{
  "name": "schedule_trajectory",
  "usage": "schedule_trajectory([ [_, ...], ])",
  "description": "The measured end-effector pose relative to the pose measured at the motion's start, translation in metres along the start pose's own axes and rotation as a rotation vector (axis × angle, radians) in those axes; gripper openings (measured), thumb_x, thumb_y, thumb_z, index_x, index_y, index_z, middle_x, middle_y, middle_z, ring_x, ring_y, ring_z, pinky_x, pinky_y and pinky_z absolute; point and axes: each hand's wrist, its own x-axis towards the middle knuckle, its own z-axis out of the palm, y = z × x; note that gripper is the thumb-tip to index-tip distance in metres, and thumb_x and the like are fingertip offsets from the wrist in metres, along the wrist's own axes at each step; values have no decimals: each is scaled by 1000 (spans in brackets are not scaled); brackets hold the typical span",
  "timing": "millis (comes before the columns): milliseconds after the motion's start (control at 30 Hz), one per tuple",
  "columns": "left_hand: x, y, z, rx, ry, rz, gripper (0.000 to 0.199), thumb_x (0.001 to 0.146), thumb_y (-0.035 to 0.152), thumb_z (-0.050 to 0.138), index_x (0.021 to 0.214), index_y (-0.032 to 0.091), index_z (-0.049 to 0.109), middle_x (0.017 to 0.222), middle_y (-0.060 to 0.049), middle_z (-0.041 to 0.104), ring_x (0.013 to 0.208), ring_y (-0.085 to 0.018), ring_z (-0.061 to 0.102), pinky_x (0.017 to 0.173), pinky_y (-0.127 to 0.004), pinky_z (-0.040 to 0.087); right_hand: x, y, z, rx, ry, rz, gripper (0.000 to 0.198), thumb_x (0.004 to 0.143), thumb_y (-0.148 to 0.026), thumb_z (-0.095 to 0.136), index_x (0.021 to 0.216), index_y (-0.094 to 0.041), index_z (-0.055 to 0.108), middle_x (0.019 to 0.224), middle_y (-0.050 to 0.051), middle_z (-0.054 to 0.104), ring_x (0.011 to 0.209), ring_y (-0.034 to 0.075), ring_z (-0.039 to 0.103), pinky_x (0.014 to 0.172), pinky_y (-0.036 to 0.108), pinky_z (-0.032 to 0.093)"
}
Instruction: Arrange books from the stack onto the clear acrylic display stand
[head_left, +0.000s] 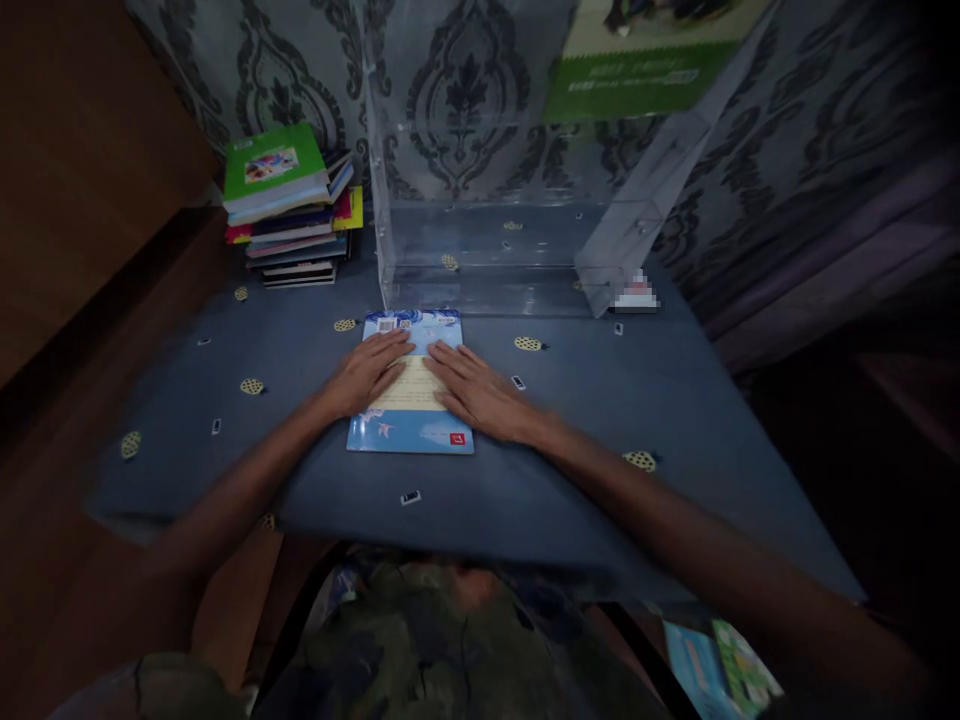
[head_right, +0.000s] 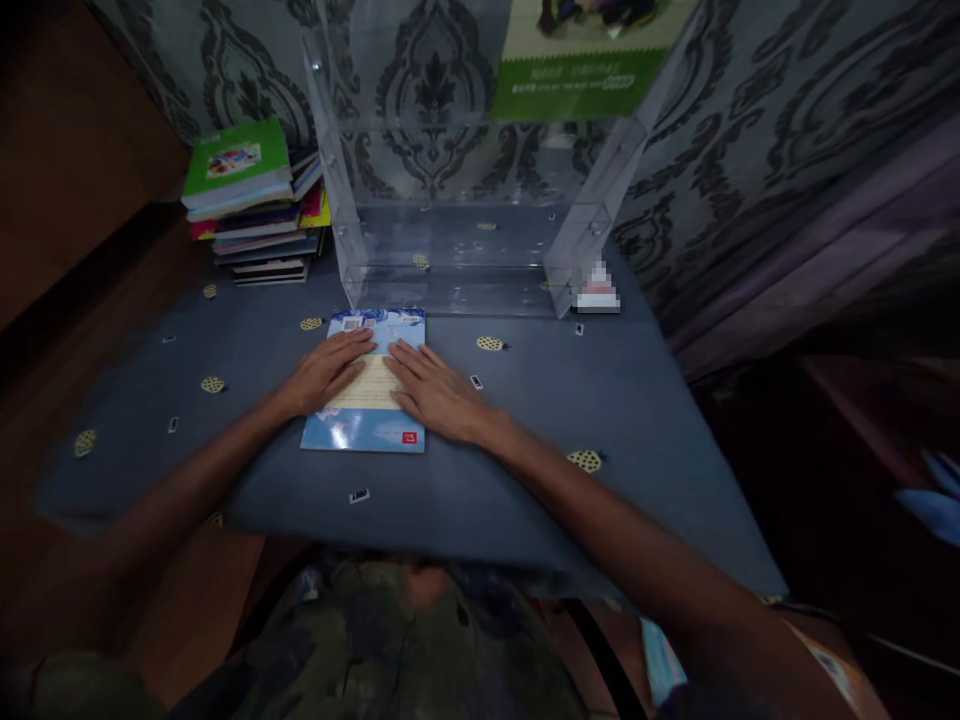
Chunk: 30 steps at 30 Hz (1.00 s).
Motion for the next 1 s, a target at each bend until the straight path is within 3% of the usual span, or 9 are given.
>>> schedule_trajectory([
  [367,-2,-1,1,20,41,14,41,106,35,37,137,17,58,148,-13,57,143,-22,47,120,-51,37,-55,-49,0,27,-40,-48,63,105,-36,46,161,-19,24,165,12,32,154,26,24,125,53,29],
  [533,-3,-2,1,59,46,-19,42,105,35,37,135,16,60,147,-13,57,143,-24,48,119,-51,37,-61,-56,-2,42,-34,-48,66,103,-33,51,161,-19,23,165,15,31,154,27,26,124,54,31],
  [733,-6,0,2,140,61,-81,45,105,40,39,137,15,59,153,-14,51,150,-30,35,122,-55,32,-60,-60,-6,53,-38,-39,68,101,-30,55,160,-18,25,164,17,33,153,27,28,124,54,30],
  [1000,-15,16,8,165,47,-72,45,105,40,40,139,17,57,155,-14,48,152,-32,31,122,-55,31,-75,-75,-9,73,-59,-24,71,97,-30,62,159,-15,30,163,17,33,153,28,28,125,52,29],
])
